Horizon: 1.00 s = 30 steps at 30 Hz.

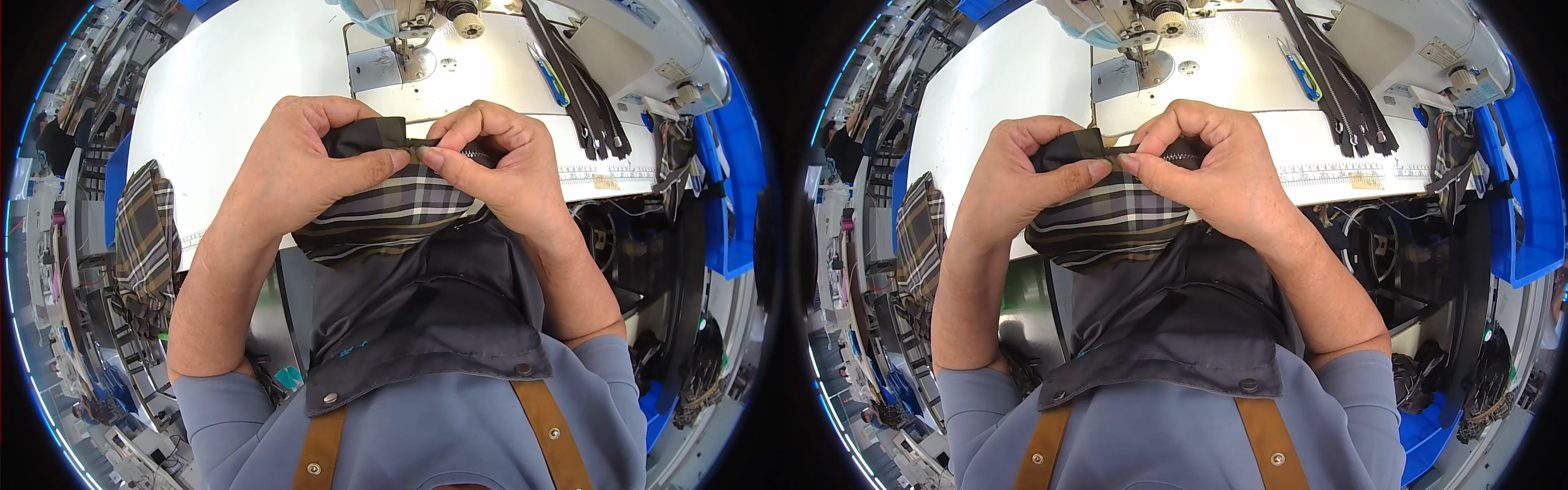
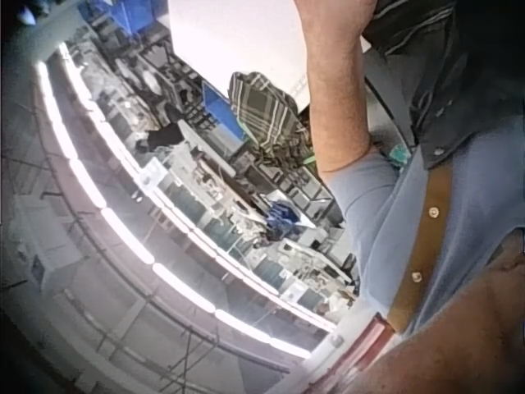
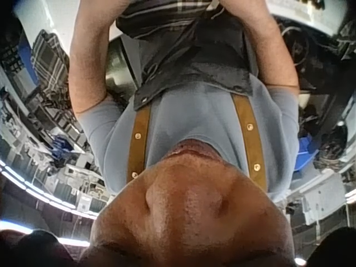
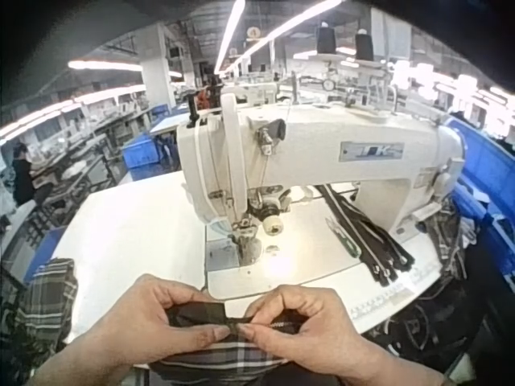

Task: Sewing a zipper onto a piece of fabric using an industrial sewing machine.

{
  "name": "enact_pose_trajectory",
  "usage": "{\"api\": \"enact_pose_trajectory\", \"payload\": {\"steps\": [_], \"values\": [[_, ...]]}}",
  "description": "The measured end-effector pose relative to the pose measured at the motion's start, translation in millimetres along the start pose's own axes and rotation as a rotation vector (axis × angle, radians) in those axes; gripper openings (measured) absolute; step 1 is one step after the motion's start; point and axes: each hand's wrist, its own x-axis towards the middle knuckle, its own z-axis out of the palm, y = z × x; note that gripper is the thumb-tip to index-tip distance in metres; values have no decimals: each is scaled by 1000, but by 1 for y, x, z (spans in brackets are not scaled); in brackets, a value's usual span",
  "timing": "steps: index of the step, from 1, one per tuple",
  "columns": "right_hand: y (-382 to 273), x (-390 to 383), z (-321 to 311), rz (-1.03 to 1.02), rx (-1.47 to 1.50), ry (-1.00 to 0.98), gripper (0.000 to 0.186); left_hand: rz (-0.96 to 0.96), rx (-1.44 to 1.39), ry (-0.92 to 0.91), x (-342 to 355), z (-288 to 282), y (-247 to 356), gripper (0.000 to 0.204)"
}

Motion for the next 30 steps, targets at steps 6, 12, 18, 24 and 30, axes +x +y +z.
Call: {"api": "enact_pose_trajectory", "payload": {"steps": [6, 12, 18, 24, 30], "values": [[0, 5, 2, 9, 19, 4, 14, 3, -6, -2, 4, -3, -3, 21], [11, 32, -12, 180, -158, -82, 14, -49, 22, -62, 38, -18, -14, 26], [21, 60, -28, 190, -162, -194, 17, -100, 137, -248, 87, -33, -22, 28], [34, 67, -31, 199, -241, -282, 15, -65, 339, -304, 114, -38, -19, 22], [36, 56, -19, -144, -599, -313, 18, -71, 570, -491, 133, -44, -10, 21]]}}
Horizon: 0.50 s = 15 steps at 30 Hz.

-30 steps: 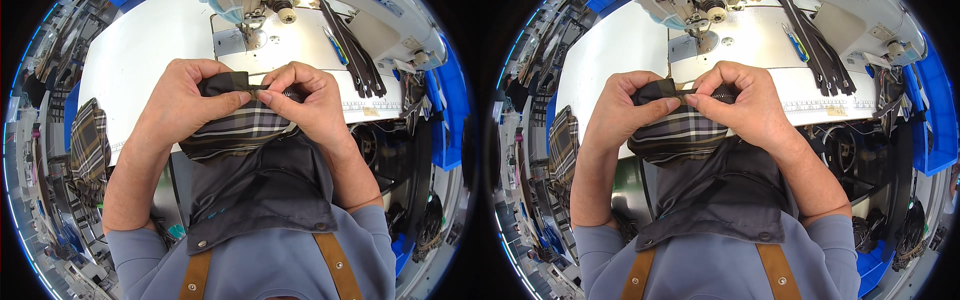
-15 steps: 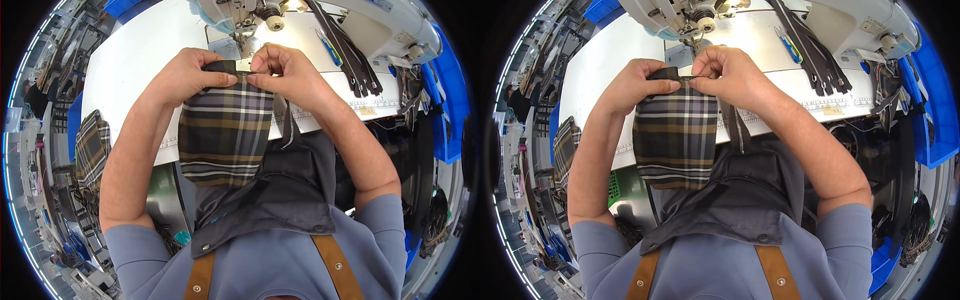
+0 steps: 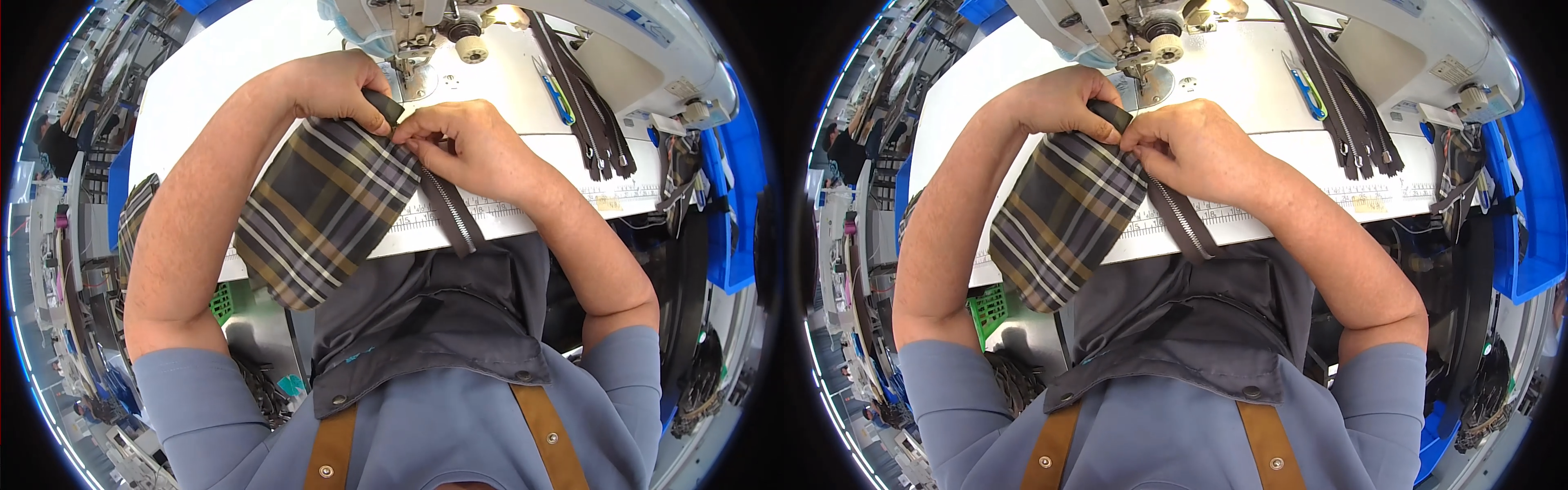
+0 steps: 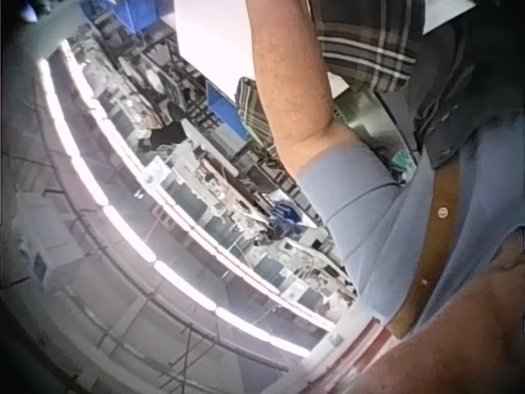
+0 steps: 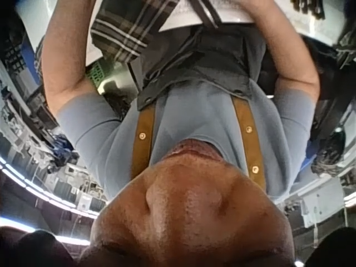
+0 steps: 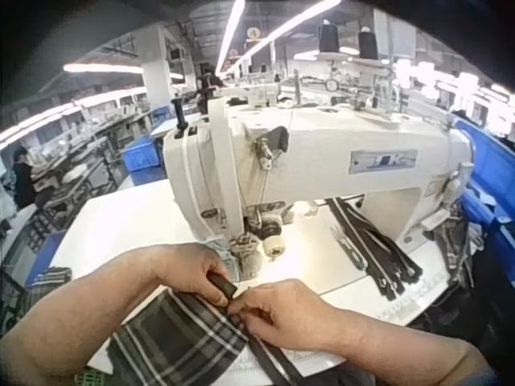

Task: Sewing a zipper onto a piece of fabric using an industrial sewing machine.

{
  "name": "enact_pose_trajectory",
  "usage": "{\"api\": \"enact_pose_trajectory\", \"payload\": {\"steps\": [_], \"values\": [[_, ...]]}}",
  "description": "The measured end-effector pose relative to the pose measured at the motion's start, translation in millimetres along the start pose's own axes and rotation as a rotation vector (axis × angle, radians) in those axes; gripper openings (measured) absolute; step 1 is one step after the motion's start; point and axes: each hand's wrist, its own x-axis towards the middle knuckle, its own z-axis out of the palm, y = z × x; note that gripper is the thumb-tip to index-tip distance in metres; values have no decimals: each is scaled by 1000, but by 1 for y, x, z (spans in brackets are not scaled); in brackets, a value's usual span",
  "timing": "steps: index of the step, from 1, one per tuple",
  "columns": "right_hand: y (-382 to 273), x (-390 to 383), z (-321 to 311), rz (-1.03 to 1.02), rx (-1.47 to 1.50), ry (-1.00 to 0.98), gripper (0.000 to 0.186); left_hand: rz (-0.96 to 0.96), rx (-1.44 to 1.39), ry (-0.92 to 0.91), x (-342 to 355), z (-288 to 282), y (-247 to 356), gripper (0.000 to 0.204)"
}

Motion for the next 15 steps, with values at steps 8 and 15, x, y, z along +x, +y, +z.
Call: {"api": "enact_pose_trajectory", "payload": {"steps": [8, 15], "values": [[9, 4, -3, -499, -406, -5, 28, -54, 267, -17, 3, -1, 14, 23], [3, 0, -7, -470, -455, -55, 30, -50, 487, 154, -5, 11, 13, 34]]}}
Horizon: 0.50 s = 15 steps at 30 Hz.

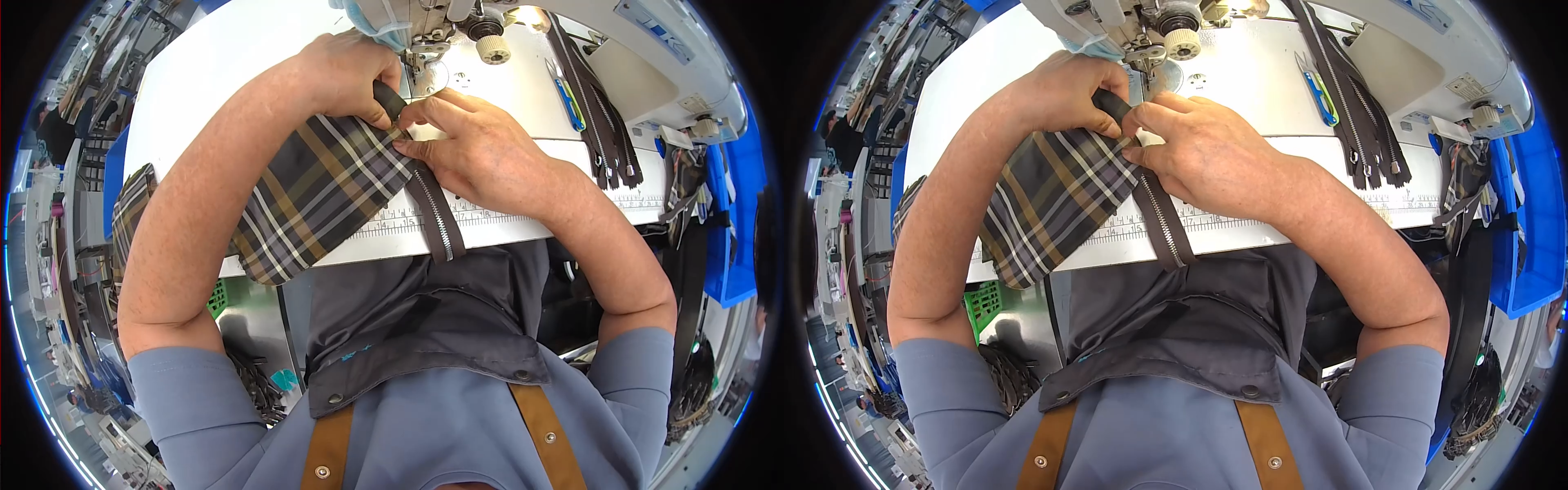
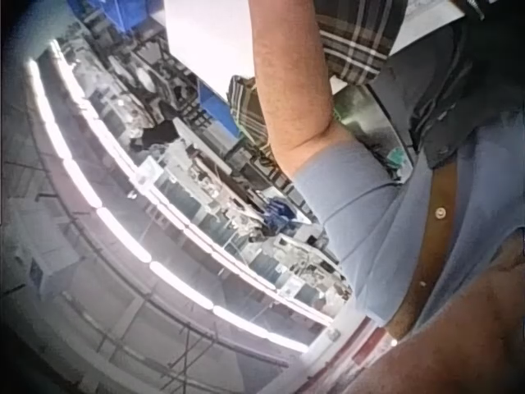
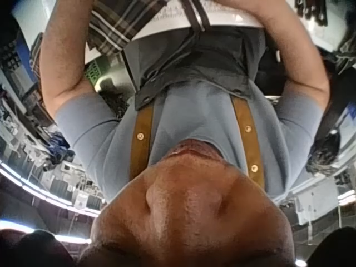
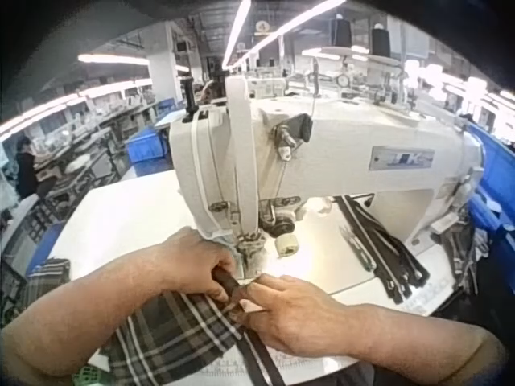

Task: Sewing a zipper onto a piece of fabric using an industrial sewing machine.

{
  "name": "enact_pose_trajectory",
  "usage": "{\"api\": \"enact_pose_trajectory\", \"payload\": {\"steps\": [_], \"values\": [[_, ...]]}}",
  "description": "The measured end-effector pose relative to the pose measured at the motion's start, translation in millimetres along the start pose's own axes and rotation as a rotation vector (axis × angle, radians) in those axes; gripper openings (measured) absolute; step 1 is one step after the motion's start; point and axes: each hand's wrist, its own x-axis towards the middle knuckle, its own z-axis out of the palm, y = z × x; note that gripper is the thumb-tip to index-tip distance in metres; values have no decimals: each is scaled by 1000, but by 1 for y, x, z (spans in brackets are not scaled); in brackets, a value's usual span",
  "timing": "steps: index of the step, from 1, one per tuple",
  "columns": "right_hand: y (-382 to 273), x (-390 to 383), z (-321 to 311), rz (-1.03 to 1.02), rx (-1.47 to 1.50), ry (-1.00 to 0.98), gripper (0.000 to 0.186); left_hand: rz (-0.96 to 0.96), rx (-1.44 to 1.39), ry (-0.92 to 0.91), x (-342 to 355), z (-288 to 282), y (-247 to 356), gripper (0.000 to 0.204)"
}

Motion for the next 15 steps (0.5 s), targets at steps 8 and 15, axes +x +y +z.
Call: {"api": "enact_pose_trajectory", "payload": {"steps": [8, 15], "values": [[-4, -11, -10, 40, -93, -62, 40, 163, -5, 590, -28, 43, 5, 19], [-12, -19, -20, 17, -67, -134, 71, 251, -67, 660, -61, 81, 21, 34]]}}
